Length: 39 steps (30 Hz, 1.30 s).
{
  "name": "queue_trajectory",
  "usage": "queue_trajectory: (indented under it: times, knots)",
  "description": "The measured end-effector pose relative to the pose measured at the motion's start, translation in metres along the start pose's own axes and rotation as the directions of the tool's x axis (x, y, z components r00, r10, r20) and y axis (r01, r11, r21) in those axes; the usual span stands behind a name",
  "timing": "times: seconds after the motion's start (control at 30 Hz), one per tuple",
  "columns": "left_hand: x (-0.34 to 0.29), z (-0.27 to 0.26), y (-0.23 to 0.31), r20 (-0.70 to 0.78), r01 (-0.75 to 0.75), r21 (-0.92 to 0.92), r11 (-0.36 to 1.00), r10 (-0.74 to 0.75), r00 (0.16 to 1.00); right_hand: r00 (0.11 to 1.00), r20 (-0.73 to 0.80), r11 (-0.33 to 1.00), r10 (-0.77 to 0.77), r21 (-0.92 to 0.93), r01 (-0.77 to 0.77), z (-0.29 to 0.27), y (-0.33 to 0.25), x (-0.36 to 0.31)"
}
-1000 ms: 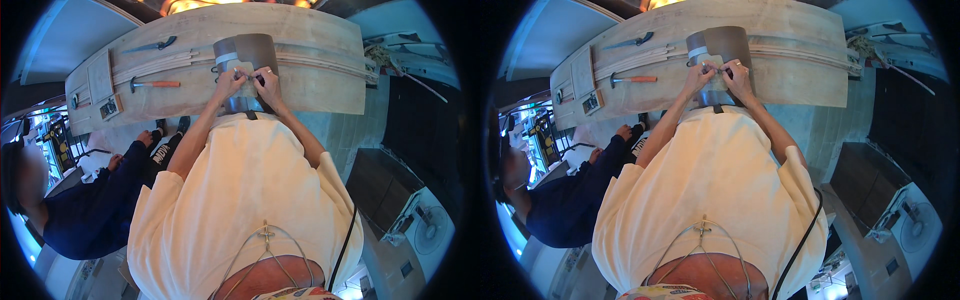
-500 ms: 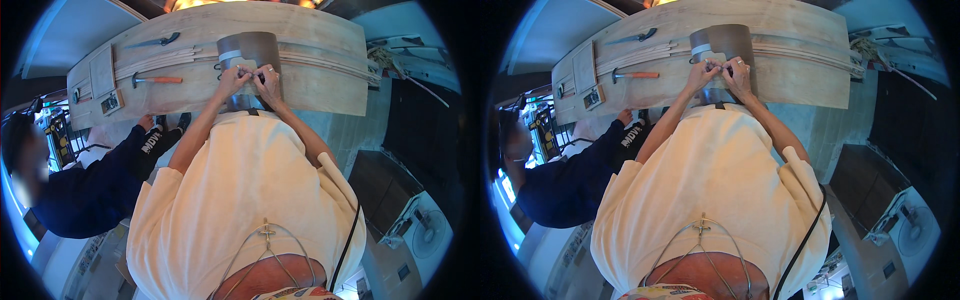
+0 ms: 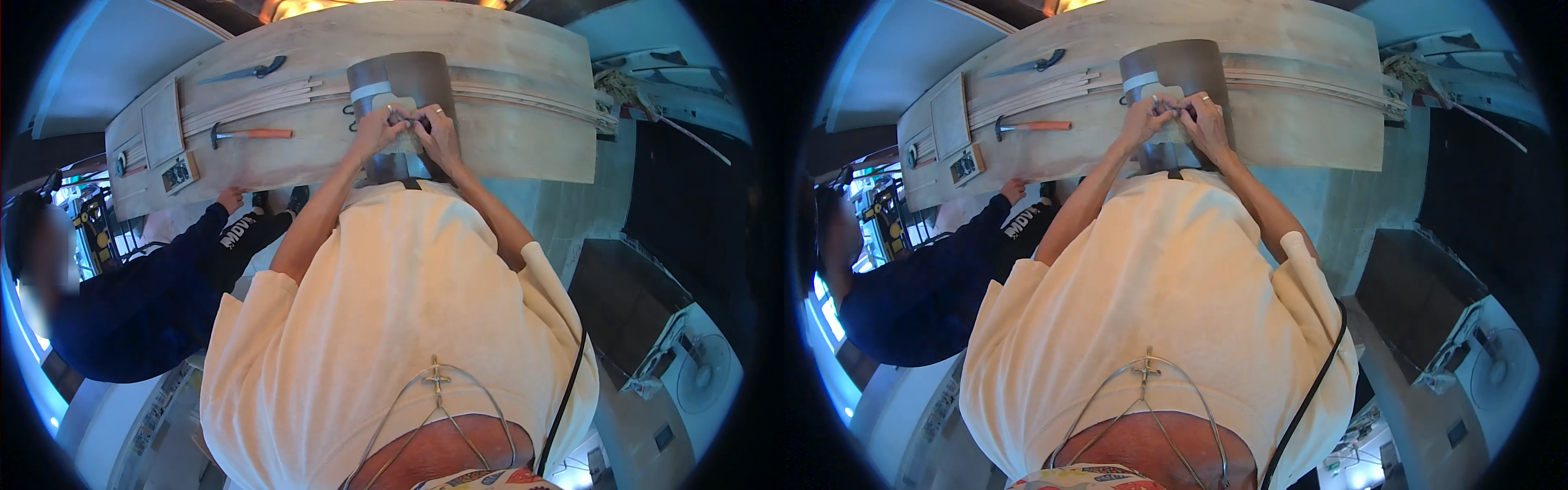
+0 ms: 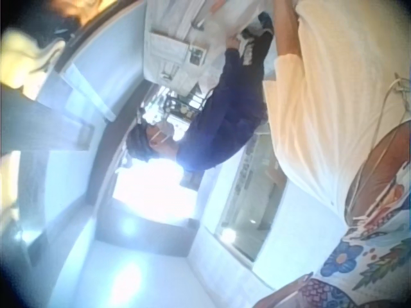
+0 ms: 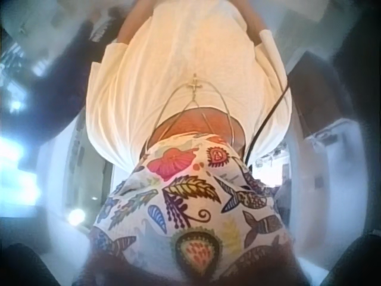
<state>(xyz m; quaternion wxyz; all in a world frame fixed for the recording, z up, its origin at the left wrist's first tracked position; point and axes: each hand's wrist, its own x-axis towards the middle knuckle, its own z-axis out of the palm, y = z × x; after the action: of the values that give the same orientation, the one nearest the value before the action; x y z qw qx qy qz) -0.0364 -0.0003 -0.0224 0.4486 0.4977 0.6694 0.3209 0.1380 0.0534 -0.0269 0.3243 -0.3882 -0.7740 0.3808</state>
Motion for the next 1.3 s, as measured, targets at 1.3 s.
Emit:
queue_trajectory:
  times: [1.3]
  knots:
    - [-0.009, 0.005, -0.001, -0.122, -0.035, -0.081, 0.996, 0.025, 0.992, 1.000, -0.012, 0.999, 0.022, 0.040, -0.022, -0.002, 0.000, 0.001]
